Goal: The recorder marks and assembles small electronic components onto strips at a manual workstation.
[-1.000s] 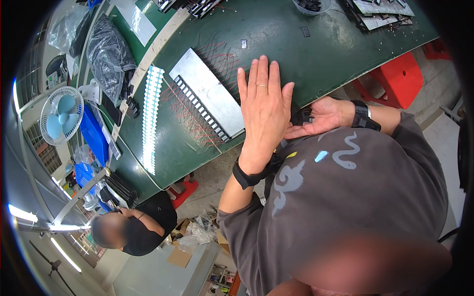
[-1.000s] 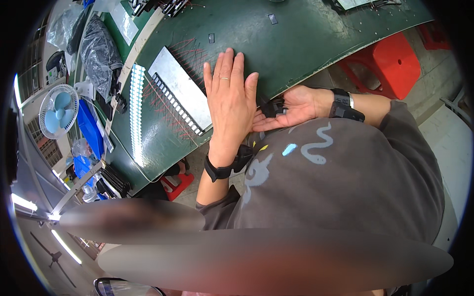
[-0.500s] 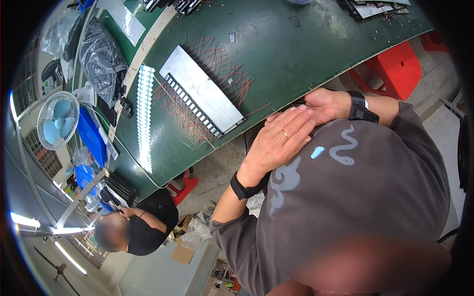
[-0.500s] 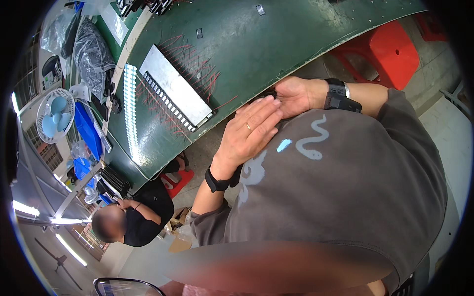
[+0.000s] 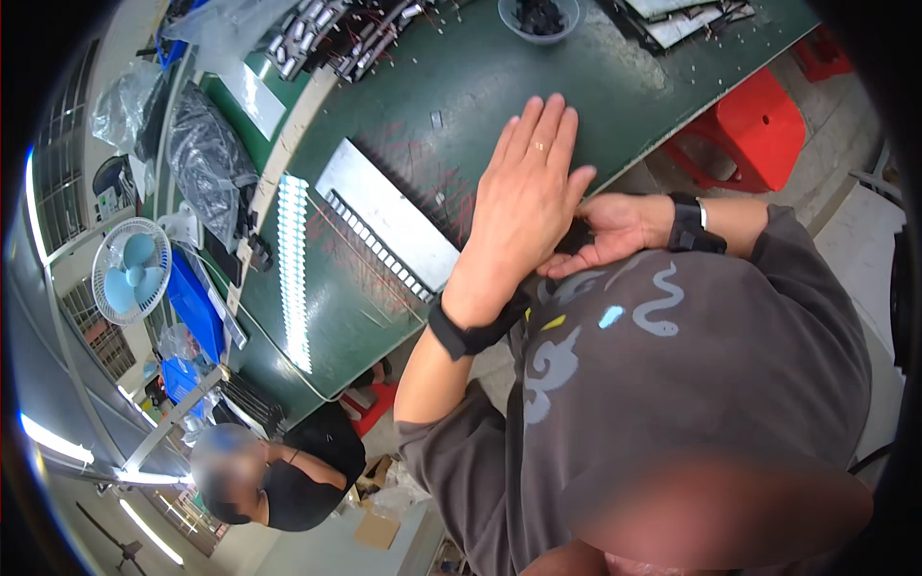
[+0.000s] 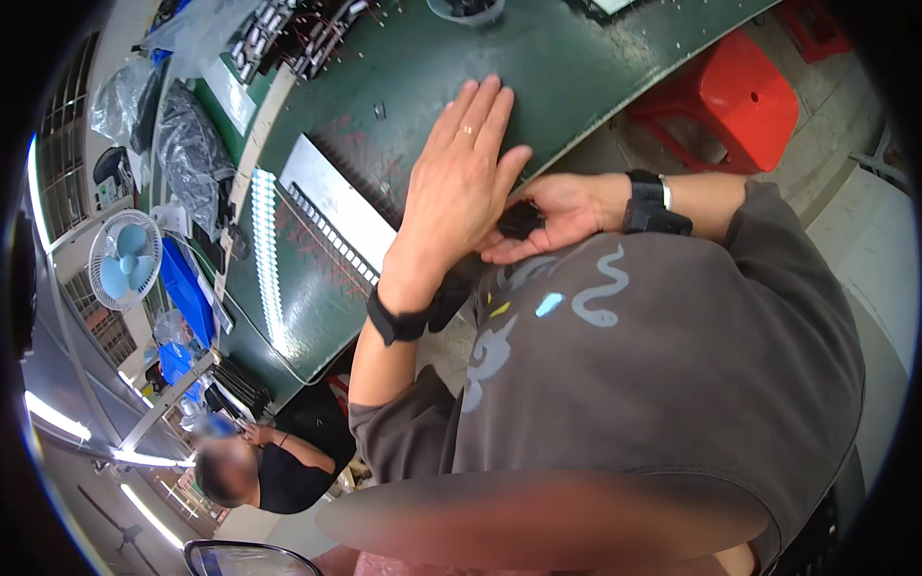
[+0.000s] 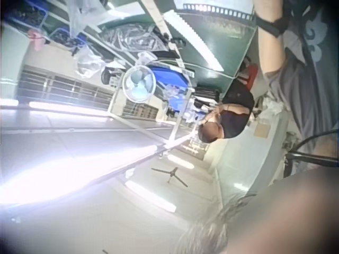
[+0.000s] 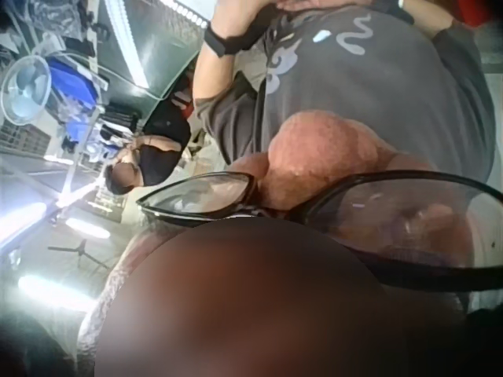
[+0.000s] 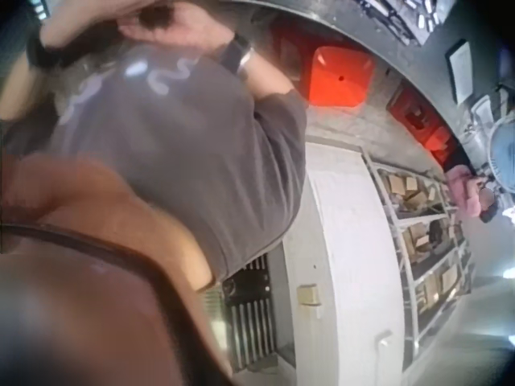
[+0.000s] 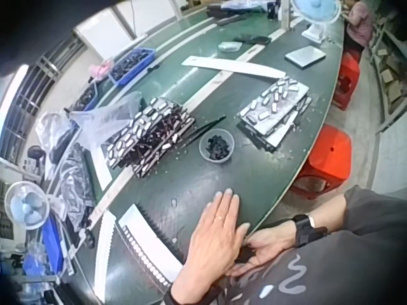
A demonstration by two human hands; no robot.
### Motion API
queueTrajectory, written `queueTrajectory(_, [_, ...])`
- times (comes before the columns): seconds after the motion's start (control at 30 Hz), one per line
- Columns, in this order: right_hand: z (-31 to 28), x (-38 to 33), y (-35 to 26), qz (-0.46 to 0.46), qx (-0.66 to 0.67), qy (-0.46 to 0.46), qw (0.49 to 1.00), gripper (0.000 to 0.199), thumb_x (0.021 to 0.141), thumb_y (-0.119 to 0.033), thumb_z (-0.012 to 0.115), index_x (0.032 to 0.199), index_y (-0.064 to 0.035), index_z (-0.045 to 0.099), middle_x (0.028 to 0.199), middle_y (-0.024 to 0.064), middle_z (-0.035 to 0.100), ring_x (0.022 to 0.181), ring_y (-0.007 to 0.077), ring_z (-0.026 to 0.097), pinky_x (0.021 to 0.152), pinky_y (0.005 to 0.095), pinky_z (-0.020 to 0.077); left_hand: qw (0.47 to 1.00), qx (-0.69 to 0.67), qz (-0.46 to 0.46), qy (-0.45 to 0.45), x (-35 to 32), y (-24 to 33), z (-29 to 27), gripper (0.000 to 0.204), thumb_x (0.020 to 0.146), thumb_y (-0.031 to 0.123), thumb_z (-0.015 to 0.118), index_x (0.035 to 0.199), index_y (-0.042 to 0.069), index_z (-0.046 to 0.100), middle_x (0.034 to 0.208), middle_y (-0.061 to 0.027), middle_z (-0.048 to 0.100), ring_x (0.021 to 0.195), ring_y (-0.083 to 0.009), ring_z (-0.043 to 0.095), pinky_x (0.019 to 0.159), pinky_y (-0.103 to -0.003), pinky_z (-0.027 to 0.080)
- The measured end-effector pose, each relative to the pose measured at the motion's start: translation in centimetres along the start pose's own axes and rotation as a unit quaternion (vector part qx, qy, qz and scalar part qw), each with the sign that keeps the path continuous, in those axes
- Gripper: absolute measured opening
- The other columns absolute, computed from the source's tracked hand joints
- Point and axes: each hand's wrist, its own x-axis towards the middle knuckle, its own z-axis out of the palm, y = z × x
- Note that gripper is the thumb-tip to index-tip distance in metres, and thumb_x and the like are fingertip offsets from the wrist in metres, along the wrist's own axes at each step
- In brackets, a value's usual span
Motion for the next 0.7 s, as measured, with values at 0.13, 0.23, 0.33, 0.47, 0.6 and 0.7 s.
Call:
queueTrajectory(0.13, [-1.2, -0.3, -0.2, -0.041, -0.008, 0.008, 0.999, 0.034, 0.103, -0.026, 0.047, 0.123, 0.0016, 0.055, 0.121, 0.0172, 0.061, 0.113, 0.0273, 0.062, 0.1, 0.0475, 0.0518, 0.996, -0.062, 0.023, -0.052, -5.7, 1.8, -0.3, 0.05, 0.087, 0.015, 0.066, 0.131, -0.003, 0.054, 0.141, -0.0176, 0.051, 0.135, -0.0339, 0.045, 0.113, -0.045, 0.037])
queueTrajectory(0.23, [-2.0, 0.1, -0.1, -0.05, 0.029, -0.033, 0.998, 0.034, 0.103, -0.025, 0.048, 0.122, 0.0017, 0.056, 0.121, 0.0161, 0.061, 0.112, 0.0264, 0.062, 0.099, 0.0466, 0.0527, 0.995, -0.076, 0.044, -0.053, -8.7, 2.4, 0.1, 0.047, 0.085, 0.013, 0.068, 0.128, -0.002, 0.057, 0.138, -0.0164, 0.054, 0.133, -0.0327, 0.048, 0.112, -0.044, 0.039])
queueTrajectory(0.33, [-1.4, 0.3, -0.2, -0.056, 0.017, -0.01, 0.998, 0.029, 0.102, -0.021, 0.048, 0.114, 0.0042, 0.059, 0.113, 0.0168, 0.063, 0.106, 0.0286, 0.064, 0.097, 0.0434, 0.0548, 0.994, -0.076, 0.066, -0.03, -10.3, 2.2, 0.5, 0.041, 0.083, 0.008, 0.069, 0.122, -0.002, 0.062, 0.132, -0.0151, 0.059, 0.128, -0.0319, 0.053, 0.109, -0.043, 0.043])
queueTrajectory(0.47, [1.4, -0.2, 0.0, -0.078, -0.067, 0.049, 0.993, 0.027, 0.101, -0.021, 0.051, 0.109, 0.0037, 0.06, 0.109, 0.0155, 0.064, 0.101, 0.0277, 0.065, 0.094, 0.0426, 0.0564, 0.989, -0.064, 0.067, 0.116, -10.9, 1.1, -0.4, 0.031, 0.081, 0.003, 0.069, 0.112, -0.001, 0.067, 0.119, -0.015, 0.066, 0.114, -0.0314, 0.063, 0.1, -0.044, 0.052])
queueTrajectory(0.6, [1.6, -1.8, 0.2, -0.02, -0.04, 0.048, 0.998, 0.027, 0.1, -0.02, 0.053, 0.112, 0.0036, 0.059, 0.106, 0.0146, 0.064, 0.098, 0.0271, 0.065, 0.093, 0.0424, 0.0557, 0.974, -0.042, 0.058, 0.216, -11.0, 0.9, -3.0, 0.025, 0.08, 0.0, 0.067, 0.105, -0.001, 0.069, 0.108, -0.0158, 0.069, 0.101, -0.0314, 0.069, 0.091, -0.044, 0.057])
queueTrajectory(0.7, [4.8, -4.2, 1.2, -0.015, 0.008, 0.127, 0.992, 0.025, 0.1, -0.021, 0.053, 0.104, 0.0028, 0.06, 0.097, 0.0142, 0.062, 0.085, 0.0237, 0.062, 0.071, 0.033, 0.0555, 0.968, -0.001, 0.03, 0.25, -11.9, 0.3, -5.4, 0.022, 0.083, 0.001, 0.066, 0.104, -0.002, 0.069, 0.107, -0.0168, 0.069, 0.096, -0.031, 0.07, 0.088, -0.043, 0.058])
